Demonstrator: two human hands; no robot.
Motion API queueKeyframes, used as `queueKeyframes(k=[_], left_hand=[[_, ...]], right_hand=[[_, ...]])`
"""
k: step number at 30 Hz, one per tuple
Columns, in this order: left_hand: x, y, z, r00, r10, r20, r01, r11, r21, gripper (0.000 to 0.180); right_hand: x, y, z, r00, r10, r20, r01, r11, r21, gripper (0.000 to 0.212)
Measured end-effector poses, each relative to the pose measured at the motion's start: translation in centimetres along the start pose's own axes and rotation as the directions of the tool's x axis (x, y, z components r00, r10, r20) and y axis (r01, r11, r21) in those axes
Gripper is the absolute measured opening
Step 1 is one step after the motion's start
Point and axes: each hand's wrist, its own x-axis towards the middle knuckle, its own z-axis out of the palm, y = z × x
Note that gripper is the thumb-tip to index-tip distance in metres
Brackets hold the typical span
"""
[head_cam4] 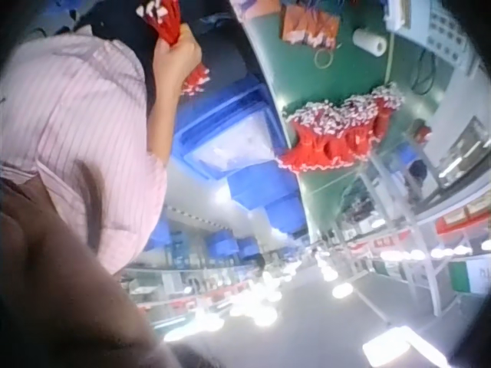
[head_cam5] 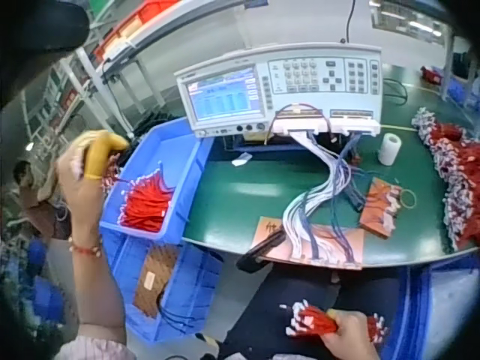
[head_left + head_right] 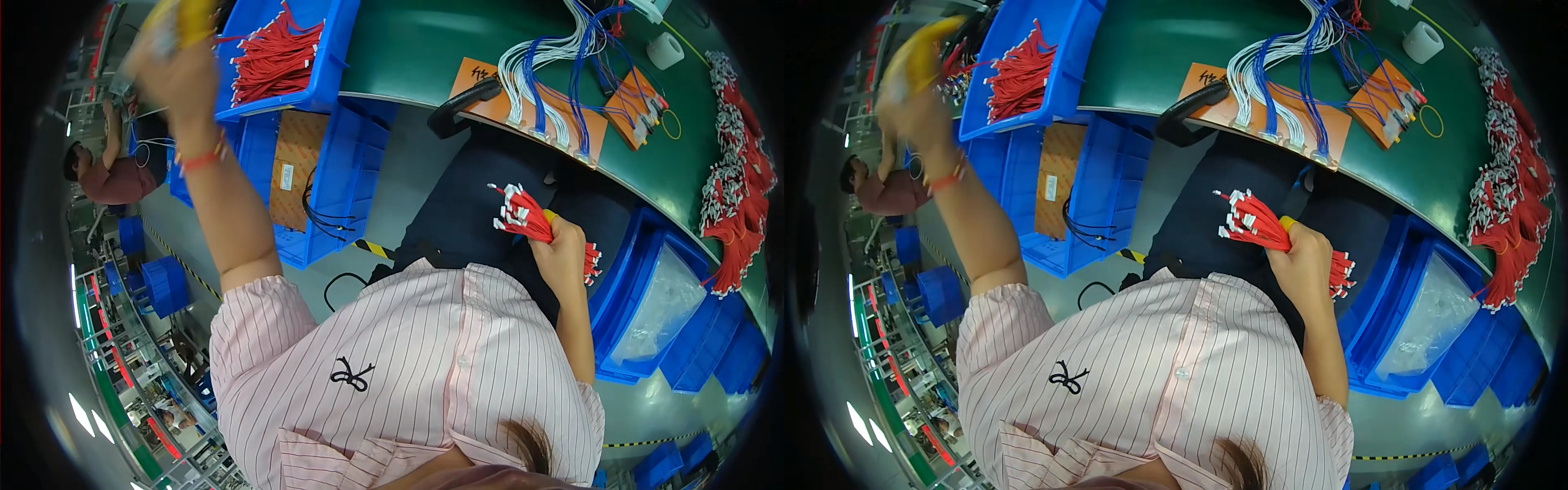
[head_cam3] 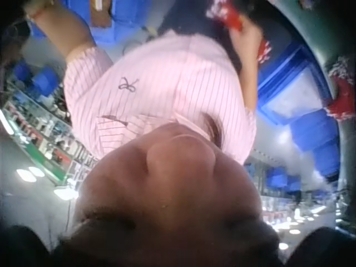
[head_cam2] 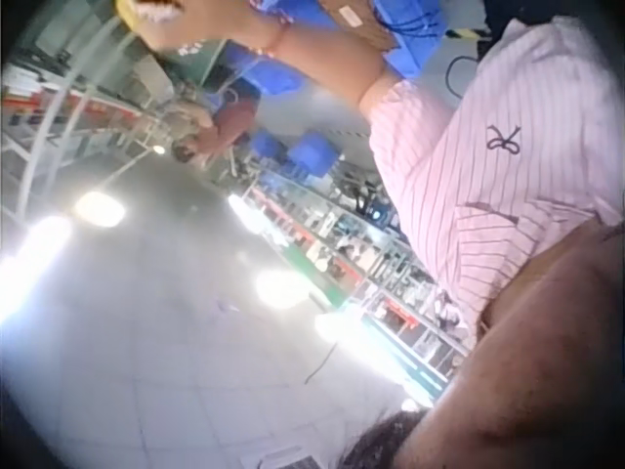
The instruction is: Assembling red wire harnesses by inserting bundles of wires into connectors at a production station.
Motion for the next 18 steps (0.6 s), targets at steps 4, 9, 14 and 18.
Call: queueKeyframes(k=[4,9,14,18], left_hand=[[-2.7,-6.4,8.5,0.678,-0.175,0.714,0.271,0.962,-0.021,0.032],[-4.1,0.6,6.9,0.794,-0.242,0.558,0.349,0.933,-0.092,0.033],[-6.8,13.9,4.2,0.689,-0.238,0.684,0.711,0.402,-0.577,0.023],[-11.1,20.3,5.1,0.578,0.026,0.816,0.801,0.17,-0.573,0.03]], right_hand=[[0.4,-0.7,0.1,0.998,0.046,-0.031,-0.03,0.915,0.403,0.014],[2.3,-2.5,-0.5,0.957,0.124,0.262,-0.264,0.748,0.609,0.023],[3.3,-2.3,0.6,0.975,0.076,0.209,-0.197,0.733,0.651,0.023],[3.6,-2.8,1.5,0.994,-0.006,0.105,-0.069,0.711,0.699,0.021]])
